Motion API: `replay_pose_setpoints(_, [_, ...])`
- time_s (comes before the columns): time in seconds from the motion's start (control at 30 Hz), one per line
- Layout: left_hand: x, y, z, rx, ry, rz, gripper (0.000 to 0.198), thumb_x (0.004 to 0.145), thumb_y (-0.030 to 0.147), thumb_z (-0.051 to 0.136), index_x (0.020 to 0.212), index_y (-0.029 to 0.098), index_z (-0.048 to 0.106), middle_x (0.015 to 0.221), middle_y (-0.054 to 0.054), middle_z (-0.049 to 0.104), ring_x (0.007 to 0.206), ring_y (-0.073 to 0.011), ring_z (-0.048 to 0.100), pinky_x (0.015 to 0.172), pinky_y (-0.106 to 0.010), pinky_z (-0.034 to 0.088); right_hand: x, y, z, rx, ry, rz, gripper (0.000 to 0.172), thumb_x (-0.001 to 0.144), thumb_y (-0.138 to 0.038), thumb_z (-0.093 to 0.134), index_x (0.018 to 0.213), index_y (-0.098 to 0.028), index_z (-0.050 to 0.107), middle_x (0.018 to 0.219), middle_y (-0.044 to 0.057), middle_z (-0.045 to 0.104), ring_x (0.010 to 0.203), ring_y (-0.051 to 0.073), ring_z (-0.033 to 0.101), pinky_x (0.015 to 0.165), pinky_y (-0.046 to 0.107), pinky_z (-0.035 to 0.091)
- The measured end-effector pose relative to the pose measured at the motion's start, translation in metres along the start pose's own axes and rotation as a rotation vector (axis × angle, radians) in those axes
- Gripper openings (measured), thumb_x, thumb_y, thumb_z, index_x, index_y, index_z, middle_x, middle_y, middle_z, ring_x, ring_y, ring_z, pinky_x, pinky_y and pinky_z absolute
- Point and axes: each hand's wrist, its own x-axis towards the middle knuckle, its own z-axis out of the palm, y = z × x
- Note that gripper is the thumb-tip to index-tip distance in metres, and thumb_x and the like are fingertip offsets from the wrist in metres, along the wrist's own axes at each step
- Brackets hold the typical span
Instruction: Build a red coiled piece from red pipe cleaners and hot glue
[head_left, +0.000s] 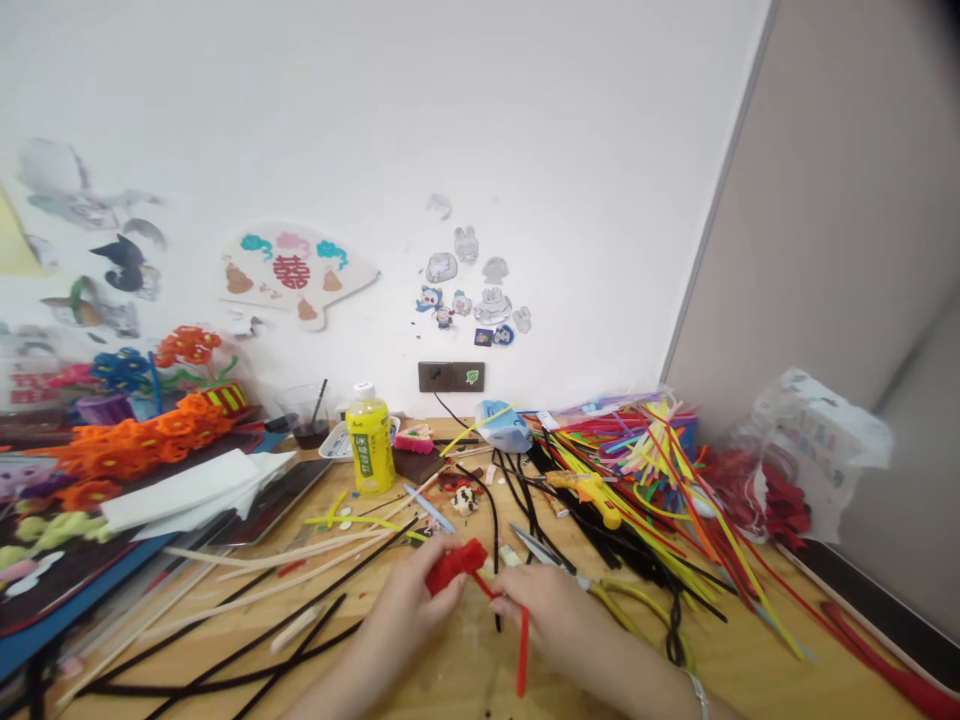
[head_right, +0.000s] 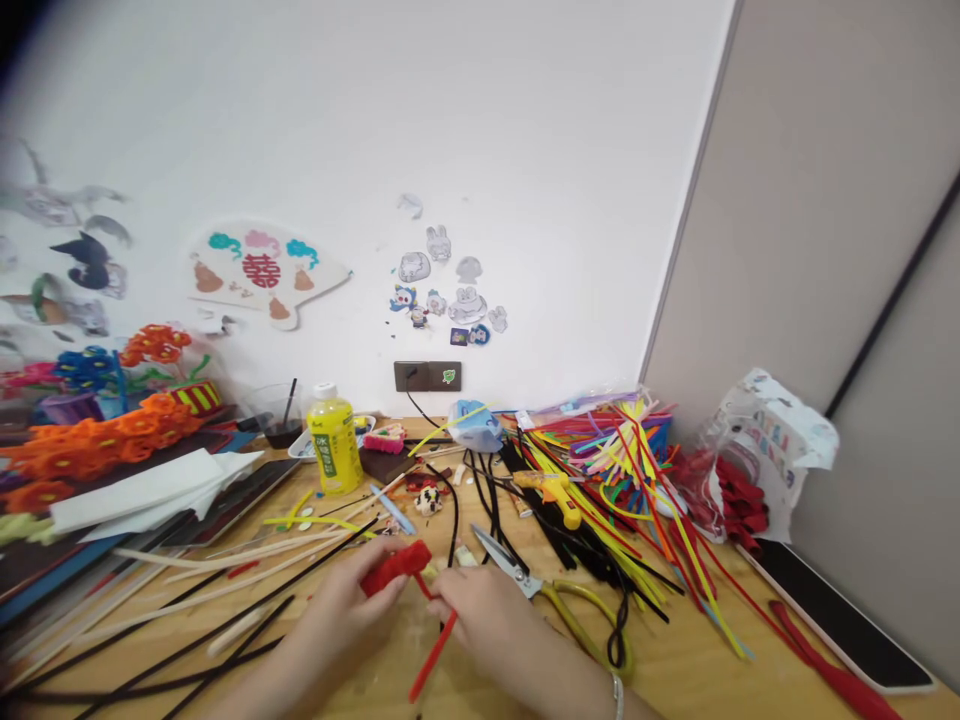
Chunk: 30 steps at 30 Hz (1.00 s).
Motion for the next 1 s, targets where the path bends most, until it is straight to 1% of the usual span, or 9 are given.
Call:
replay_pose_setpoints(0.13, [-0.005,-0.006,0.006,0.202,-0.107,0.052,0.018,0.07,0.014,0.05,0.08,0.02,0.064,0.075,-0.003,0.069,0.068,-0.0191,0.059,0.064,-0.026,0.041,-0.004,-0.005,-0.009,0.089,-0.023,-0.009,0.017,0.081,-0.024,0.056,0.066,-0.018,0.057,0.062,-0.003,0.056,0.055,0.011,0.047,0.051,0.02,0.031])
replay_pose_setpoints(0.23, [-0.012,-0.007,0.011,0.264,-0.181,0.089,0.013,0.069,0.016,0.053,0.074,0.022,0.064,0.067,-0.001,0.066,0.061,-0.0175,0.057,0.057,-0.022,0.038,-0.003,-0.008,-0.015,0.172,-0.024,-0.014,0.027,0.085,-0.031,0.051,0.062,-0.018,0.054,0.058,-0.004,0.05,0.053,0.01,0.042,0.051,0.02,0.03])
replay_pose_setpoints(0.37, [-0.018,0.001,0.018,0.324,-0.289,0.16,0.017,0.066,0.013,0.053,0.074,0.023,0.064,0.063,0.001,0.065,0.054,-0.015,0.054,0.052,-0.02,0.035,0.002,-0.003,-0.017,0.285,0.011,-0.061,0.04,0.09,-0.043,0.039,0.06,-0.017,0.049,0.059,-0.004,0.043,0.056,0.01,0.041,0.054,0.021,0.032])
replay_pose_setpoints(0.47, [-0.019,0.008,0.019,0.351,-0.343,0.207,0.017,0.064,0.011,0.051,0.073,0.021,0.063,0.062,0.0,0.062,0.054,-0.0144,0.053,0.051,-0.02,0.035,0.005,0.004,-0.014,0.343,0.04,-0.037,0.044,0.091,-0.046,0.035,0.061,-0.017,0.046,0.06,-0.004,0.041,0.059,0.011,0.041,0.056,0.022,0.032])
replay_pose_setpoints(0.63, [-0.018,0.005,0.02,0.27,-0.358,0.242,0.01,0.062,0.013,0.052,0.068,0.02,0.057,0.061,0.001,0.058,0.053,-0.0136,0.049,0.05,-0.02,0.034,0.008,0.006,-0.003,0.552,-0.002,0.074,0.044,0.087,-0.05,0.042,0.059,-0.016,0.045,0.058,-0.005,0.038,0.057,0.01,0.037,0.055,0.022,0.027])
replay_pose_setpoints(0.77, [-0.02,0.002,0.021,0.193,-0.289,0.229,0.011,0.062,0.018,0.053,0.072,0.021,0.055,0.062,0.001,0.06,0.053,-0.0143,0.05,0.051,-0.021,0.037,0.011,0.004,0.011,0.923,-0.038,0.221,0.047,0.073,-0.06,0.055,0.059,-0.015,0.05,0.057,-0.005,0.042,0.055,0.009,0.035,0.053,0.022,0.026])
replay_pose_setpoints(0.83, [-0.021,0.004,0.021,0.139,-0.248,0.227,0.016,0.063,0.02,0.054,0.078,0.022,0.055,0.065,-0.001,0.064,0.054,-0.0158,0.054,0.052,-0.023,0.04,0.013,0.003,0.018,1.008,-0.043,0.28,0.051,0.067,-0.064,0.059,0.061,-0.014,0.053,0.058,-0.004,0.045,0.053,0.008,0.036,0.052,0.022,0.026])
replay_pose_setpoints(0.93, [-0.021,0.011,0.019,0.043,-0.233,0.209,0.027,0.063,0.02,0.056,0.09,0.022,0.056,0.077,-0.005,0.07,0.066,-0.0199,0.063,0.061,-0.025,0.045,0.013,0.001,0.027,1.067,-0.028,0.354,0.049,0.06,-0.061,0.066,0.062,-0.013,0.054,0.056,-0.003,0.047,0.049,0.007,0.037,0.049,0.021,0.027])
replay_pose_setpoints(1.0, [-0.02,0.014,0.017,-0.018,-0.227,0.168,0.026,0.064,0.02,0.057,0.09,0.021,0.059,0.084,-0.007,0.072,0.075,-0.0224,0.065,0.069,-0.028,0.046,0.011,0.0,0.029,1.097,0.015,0.41,0.045,0.061,-0.057,0.067,0.064,-0.014,0.054,0.051,-0.005,0.045,0.045,0.006,0.035,0.045,0.019,0.025])
